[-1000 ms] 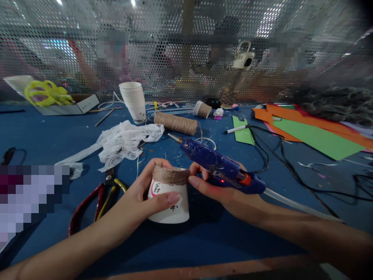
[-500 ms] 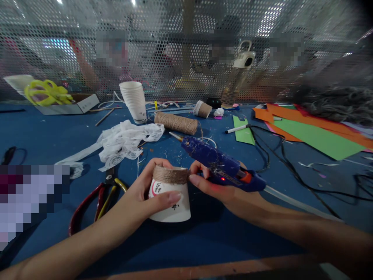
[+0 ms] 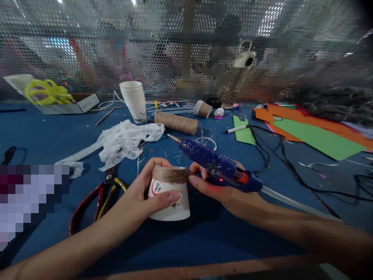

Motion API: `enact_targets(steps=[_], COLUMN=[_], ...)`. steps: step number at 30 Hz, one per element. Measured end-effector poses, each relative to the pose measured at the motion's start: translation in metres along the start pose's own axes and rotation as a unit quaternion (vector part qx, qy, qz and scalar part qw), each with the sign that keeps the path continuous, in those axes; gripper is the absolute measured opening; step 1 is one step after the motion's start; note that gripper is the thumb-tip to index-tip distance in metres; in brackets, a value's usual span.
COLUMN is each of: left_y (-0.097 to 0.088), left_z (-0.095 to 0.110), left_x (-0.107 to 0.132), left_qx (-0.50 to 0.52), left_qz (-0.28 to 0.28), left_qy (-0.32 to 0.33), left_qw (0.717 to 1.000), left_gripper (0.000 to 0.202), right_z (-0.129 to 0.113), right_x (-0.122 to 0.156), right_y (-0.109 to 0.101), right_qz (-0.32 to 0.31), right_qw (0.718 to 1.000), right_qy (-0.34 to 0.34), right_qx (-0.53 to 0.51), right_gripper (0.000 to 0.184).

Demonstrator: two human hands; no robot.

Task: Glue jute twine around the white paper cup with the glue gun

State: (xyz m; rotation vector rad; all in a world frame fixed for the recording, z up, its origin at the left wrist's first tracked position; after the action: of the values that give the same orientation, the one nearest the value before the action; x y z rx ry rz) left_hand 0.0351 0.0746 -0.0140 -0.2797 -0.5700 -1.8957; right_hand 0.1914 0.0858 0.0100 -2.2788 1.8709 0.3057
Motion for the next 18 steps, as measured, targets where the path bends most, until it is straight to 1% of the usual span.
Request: enact_targets(steps=[4, 8, 10, 13, 18], left_y=[0.000, -0.002, -0.008, -0.015, -0.018], left_z=[0.001, -0.005, -0.005, 0.000, 0.007], left_x=[0.001, 0.001, 0.001, 0.002, 0.005], left_qx=[-0.006, -0.002, -0.002, -0.007, 0.022], left_qz=[0.002, -0.004, 0.017, 0.054, 0.073], left_qy=[0.001, -0.035, -0.038, -0.018, -0.008], left_qw=[1.000, 0.999, 0.999, 0.998, 0.997], left_gripper=[0.049, 0.065, 0.069, 0.066, 0.068], right_z=[-0.001, -0.003, -0.003, -0.003, -0.001], right_x=[0.000, -0.002, -0.004, -0.007, -0.008], right_y=[-0.001, -0.002, -0.003, -0.005, -0.010], right_qz=[-0.001, -0.017, -0.027, -0.032, -0.025], right_qw=[1.000, 0.999, 0.998, 0.998, 0.998], right_qy=[-0.008, -0.024, -0.027, -0.042, -0.049], right_qx=[0.007, 0.034, 0.046, 0.035, 0.026], right_gripper=[0.028, 0.029, 0.029, 0.030, 0.028])
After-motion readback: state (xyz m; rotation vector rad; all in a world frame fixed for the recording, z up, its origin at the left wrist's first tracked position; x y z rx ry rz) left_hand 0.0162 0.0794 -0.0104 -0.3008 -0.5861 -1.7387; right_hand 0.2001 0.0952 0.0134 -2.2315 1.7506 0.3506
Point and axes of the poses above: each hand's wrist, its own x-axis away from the middle knuckle, its own y-axis out of the palm, z = x × y, the point moved 9 cm from there along -x, towards the middle knuckle, and after that the axes turned 12 degrees about -y, right-handed, at the moved point
